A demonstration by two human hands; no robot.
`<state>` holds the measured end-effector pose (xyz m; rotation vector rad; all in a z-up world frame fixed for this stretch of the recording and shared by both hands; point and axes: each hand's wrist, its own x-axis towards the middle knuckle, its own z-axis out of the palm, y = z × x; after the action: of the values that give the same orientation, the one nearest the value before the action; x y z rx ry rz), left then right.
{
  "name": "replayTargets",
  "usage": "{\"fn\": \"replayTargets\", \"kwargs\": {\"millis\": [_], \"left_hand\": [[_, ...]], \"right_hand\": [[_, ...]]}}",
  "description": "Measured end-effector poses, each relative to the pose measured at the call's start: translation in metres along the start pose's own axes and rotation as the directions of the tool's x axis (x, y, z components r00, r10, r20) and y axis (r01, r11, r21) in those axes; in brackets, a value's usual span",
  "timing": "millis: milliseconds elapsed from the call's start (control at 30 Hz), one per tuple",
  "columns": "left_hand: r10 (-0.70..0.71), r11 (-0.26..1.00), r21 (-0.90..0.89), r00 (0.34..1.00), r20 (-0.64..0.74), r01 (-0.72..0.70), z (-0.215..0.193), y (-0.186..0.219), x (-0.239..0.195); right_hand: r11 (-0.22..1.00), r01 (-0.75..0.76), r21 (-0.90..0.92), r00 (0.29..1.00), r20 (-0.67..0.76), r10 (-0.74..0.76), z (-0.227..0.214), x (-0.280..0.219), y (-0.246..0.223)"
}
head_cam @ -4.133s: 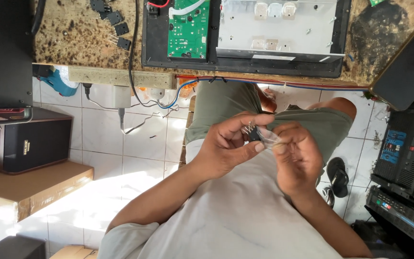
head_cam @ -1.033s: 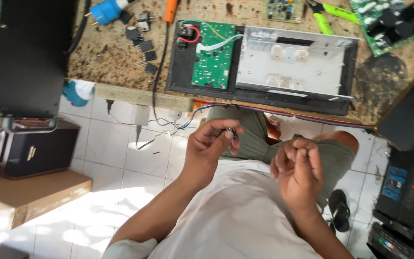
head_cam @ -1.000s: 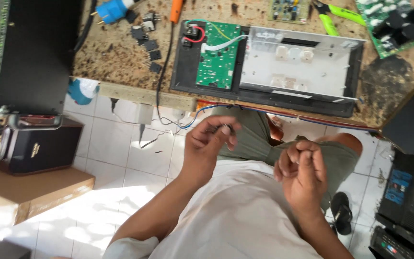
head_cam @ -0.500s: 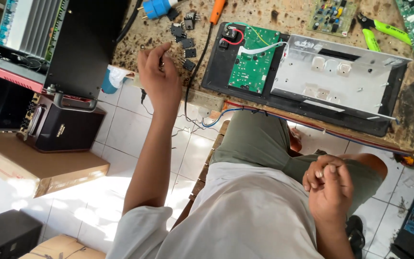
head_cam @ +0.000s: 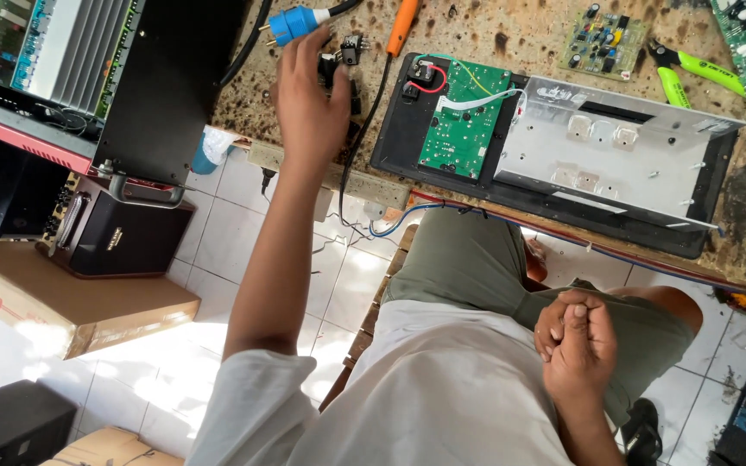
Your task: The person removes a circuit board from a metal chassis and places it on the workbench. They then pick up and handle several small black electronic components, inspecting them closely before placing them back on the table.
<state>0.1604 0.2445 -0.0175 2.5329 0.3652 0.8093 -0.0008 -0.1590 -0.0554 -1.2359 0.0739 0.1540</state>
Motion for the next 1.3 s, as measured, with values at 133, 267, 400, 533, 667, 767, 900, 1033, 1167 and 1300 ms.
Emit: {"fn": "replayTargets", "kwargs": {"millis": [133,267,400,533,667,767,900,1033,1167,1300], "left_hand": [[-0.068,0.996,0.058,0.987,0.145,0.06,0.019,-0.003,0.029],[-0.095,0.994,0.057,0.993,0.072,0.091,0.024,0.004,0.033],[0.031,0.986,-0.164,0.999,-0.02,-0.034,0.026,-0.006,0.024],[0.111,0.976,-0.189,0.994,0.024,-0.105,0.016,-0.001,0.018],[0.083,0.993,0.08,0.996,0.045,-0.087,0.019,0.001,0.02],[0.075,0.969,0.222,0.983,0.167,-0.111,0.025,-0.007,0.034],[0.085,0.949,0.272,0.961,0.264,-0.159,0.035,-0.016,0.045],[0.068,0.972,0.205,0.968,0.241,-0.119,0.03,-0.011,0.049],[0.154,0.988,-0.018,0.985,0.075,-0.153,-0.003,0.016,0.04],[0.16,0.944,-0.301,0.985,0.061,-0.135,-0.056,0.077,0.003]], "right_hand": [[0.999,-0.046,0.022,0.999,0.011,0.046,0.005,0.004,-0.008],[0.997,-0.062,0.05,0.998,-0.017,0.063,-0.001,0.004,-0.005],[0.997,-0.068,0.03,0.997,-0.036,0.069,-0.007,0.002,-0.002],[0.995,-0.096,0.014,0.994,-0.045,0.097,-0.009,0.002,0.003],[0.996,-0.094,0.007,0.995,-0.034,0.094,-0.008,0.004,0.005],[0.996,-0.09,0.024,0.996,-0.02,0.09,-0.004,0.006,0.003],[0.998,-0.059,0.013,0.998,-0.02,0.059,-0.002,0.006,0.002],[0.995,-0.091,0.025,0.995,-0.036,0.092,-0.009,0.004,0.007],[0.996,-0.084,-0.021,0.996,0.003,0.084,-0.013,0.0,0.011],[0.999,-0.02,-0.048,0.995,0.095,0.025,-0.007,0.004,0.008]]}}
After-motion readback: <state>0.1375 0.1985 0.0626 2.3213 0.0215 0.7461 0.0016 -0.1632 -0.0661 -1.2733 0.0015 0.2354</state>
